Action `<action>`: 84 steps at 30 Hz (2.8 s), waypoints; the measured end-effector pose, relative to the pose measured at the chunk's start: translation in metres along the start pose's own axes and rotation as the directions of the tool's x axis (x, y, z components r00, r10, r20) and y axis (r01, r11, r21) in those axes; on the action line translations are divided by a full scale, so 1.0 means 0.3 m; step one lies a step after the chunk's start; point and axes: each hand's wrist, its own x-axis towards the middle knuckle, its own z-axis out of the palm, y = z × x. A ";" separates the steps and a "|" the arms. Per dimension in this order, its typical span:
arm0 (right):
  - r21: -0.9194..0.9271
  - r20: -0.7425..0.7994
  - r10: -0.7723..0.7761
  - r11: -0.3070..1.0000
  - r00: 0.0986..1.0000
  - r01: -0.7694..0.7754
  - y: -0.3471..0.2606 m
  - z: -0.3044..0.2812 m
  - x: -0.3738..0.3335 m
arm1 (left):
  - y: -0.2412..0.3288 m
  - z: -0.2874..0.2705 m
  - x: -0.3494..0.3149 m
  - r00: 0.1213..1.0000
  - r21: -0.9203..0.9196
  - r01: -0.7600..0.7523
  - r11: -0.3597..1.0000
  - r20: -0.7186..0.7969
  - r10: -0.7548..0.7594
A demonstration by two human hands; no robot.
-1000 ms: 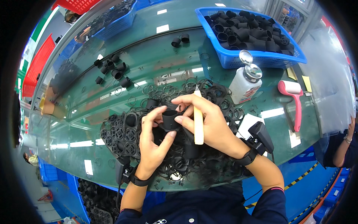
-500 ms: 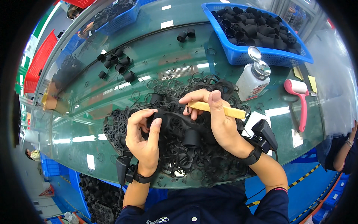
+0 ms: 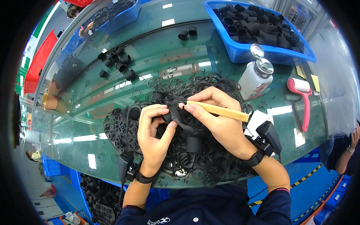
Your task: Cleaning and inspecting black rubber industrial components using a wooden pick and a wipe on a glass workstation.
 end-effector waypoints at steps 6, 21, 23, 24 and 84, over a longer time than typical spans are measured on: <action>-0.015 0.126 -0.148 0.988 0.981 0.151 0.018 0.016 -0.007 | -0.013 0.011 -0.012 0.995 0.105 -0.085 0.991 -0.047 0.090; -0.077 0.076 -0.119 0.989 0.990 0.125 0.031 0.024 -0.010 | -0.013 0.006 -0.011 0.993 0.114 -0.095 0.989 -0.055 0.102; -0.079 0.054 -0.108 0.991 0.993 0.112 0.032 0.024 -0.013 | -0.013 0.006 -0.012 0.992 0.100 -0.105 0.989 -0.052 0.111; -0.076 0.057 -0.100 0.992 0.993 0.104 0.035 0.023 -0.014 | -0.010 0.008 -0.013 0.995 0.078 -0.084 0.993 -0.053 0.088; -0.084 0.191 -0.414 0.897 0.890 0.435 -0.009 -0.033 0.007 | -0.007 -0.048 0.019 0.862 -0.823 0.487 0.293 0.396 -0.317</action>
